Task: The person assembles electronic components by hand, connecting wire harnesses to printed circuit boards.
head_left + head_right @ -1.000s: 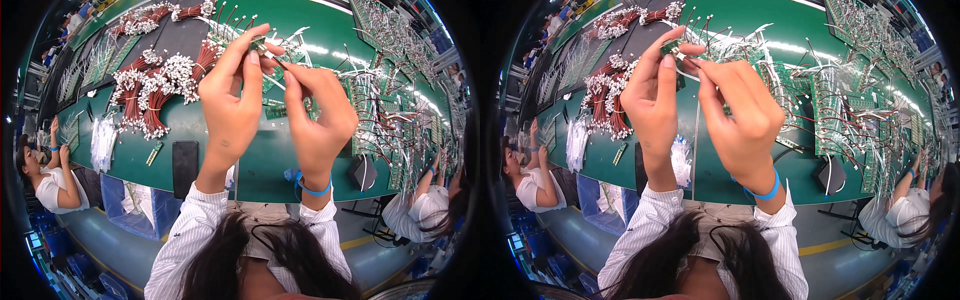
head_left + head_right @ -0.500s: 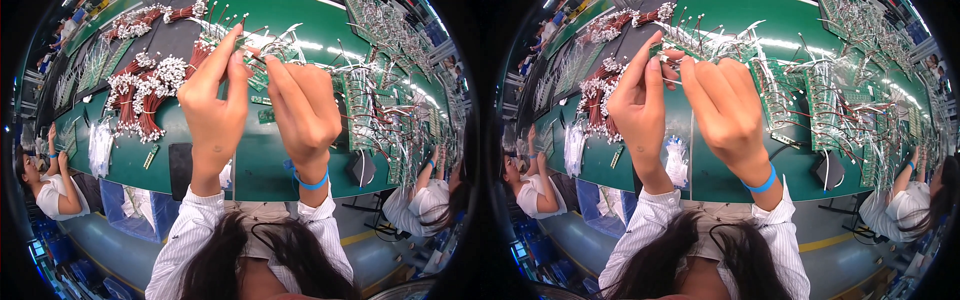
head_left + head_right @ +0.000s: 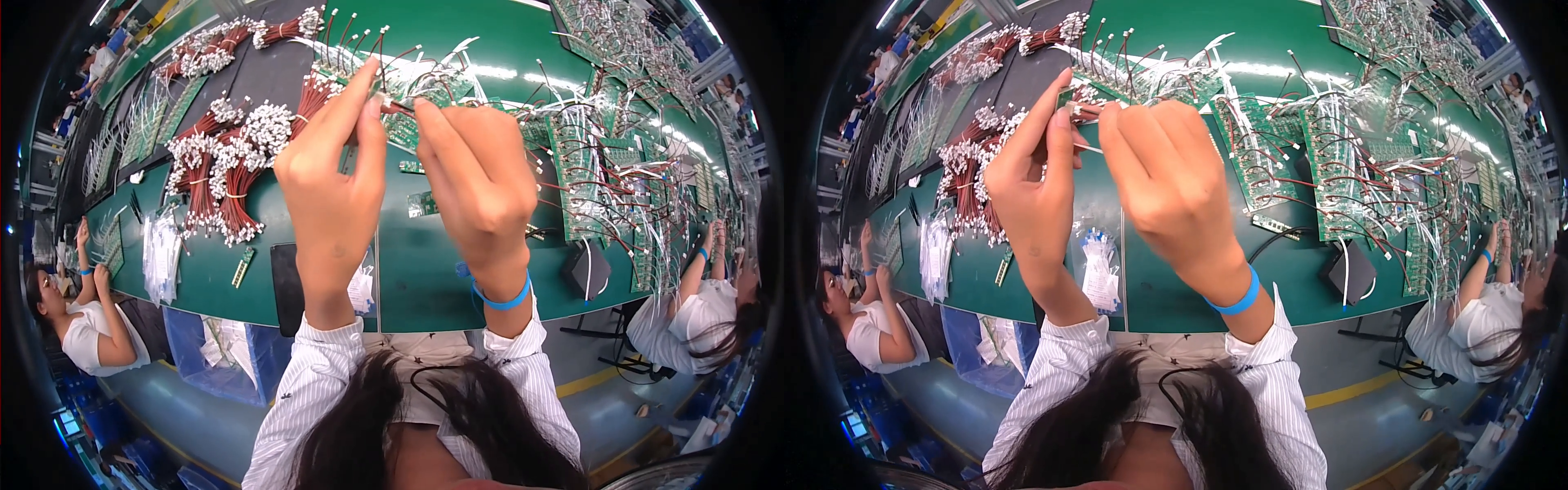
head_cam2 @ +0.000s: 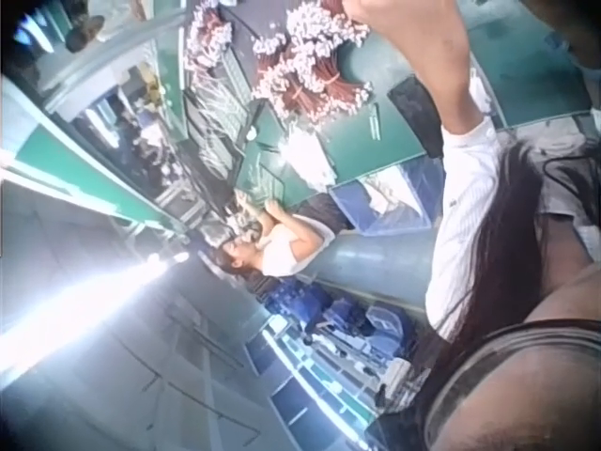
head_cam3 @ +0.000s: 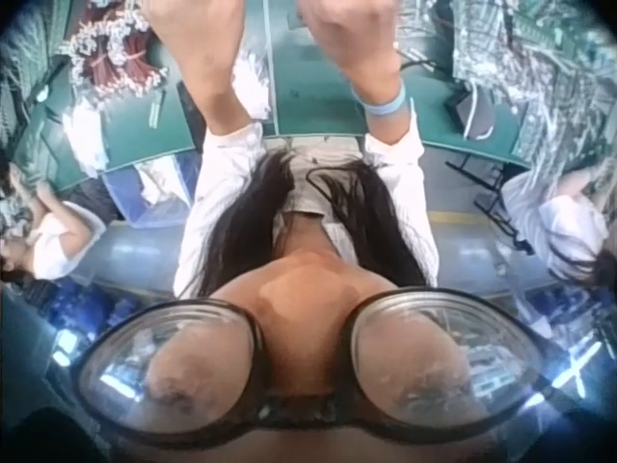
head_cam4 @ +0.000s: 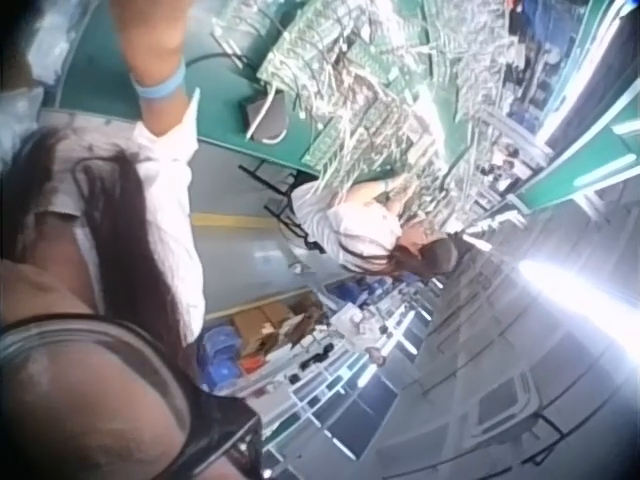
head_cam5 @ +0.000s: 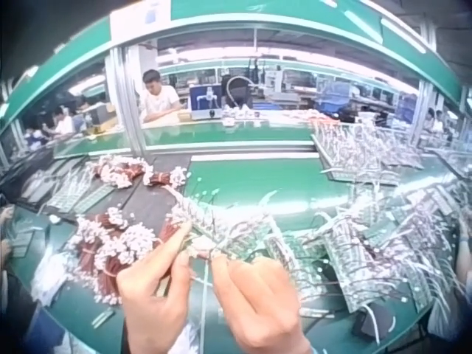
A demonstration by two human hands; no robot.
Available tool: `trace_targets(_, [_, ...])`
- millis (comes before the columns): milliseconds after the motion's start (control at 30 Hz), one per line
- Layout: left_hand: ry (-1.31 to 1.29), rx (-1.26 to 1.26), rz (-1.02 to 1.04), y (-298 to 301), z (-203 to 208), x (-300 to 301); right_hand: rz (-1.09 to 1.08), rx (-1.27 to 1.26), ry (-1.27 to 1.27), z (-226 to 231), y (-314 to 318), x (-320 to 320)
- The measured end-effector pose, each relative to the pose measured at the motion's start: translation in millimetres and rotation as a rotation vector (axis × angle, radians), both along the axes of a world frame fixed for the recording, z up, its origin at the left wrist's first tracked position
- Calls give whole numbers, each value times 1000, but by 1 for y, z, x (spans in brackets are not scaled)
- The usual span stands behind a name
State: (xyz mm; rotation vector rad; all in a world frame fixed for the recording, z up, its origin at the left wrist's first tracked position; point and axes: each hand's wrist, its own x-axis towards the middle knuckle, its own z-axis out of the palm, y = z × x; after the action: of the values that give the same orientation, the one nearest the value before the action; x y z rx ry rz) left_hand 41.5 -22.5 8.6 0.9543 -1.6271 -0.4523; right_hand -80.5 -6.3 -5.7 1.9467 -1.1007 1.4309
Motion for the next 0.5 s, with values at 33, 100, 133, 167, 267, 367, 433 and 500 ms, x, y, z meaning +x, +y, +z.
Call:
trace_targets(33, [-6,2,16,1,0,0,-6,0,-1,1,1,1])
trace_targets(100, [-27,-16,32,1,0,-1,2,48,-36,5,4,2])
trace_targets(133, [-47,-35,54,2,1,-1,-1,48,-37,5,3,2])
trace_targets(167, [-48,-35,52,2,0,-2,9,18,-66,4,1,1])
trace_targets(267, [-60,-84,98,4,-1,-7,39,51,-144,6,2,2])
trace_targets(367, [-61,-83,74,10,0,-12,55,94,-207,5,1,4])
trace_targets(433, [-123,-118,94,11,0,-16,41,77,-222,3,1,5])
trace_targets(500, [-162,-162,115,11,-1,-18,74,145,-236,0,4,6])
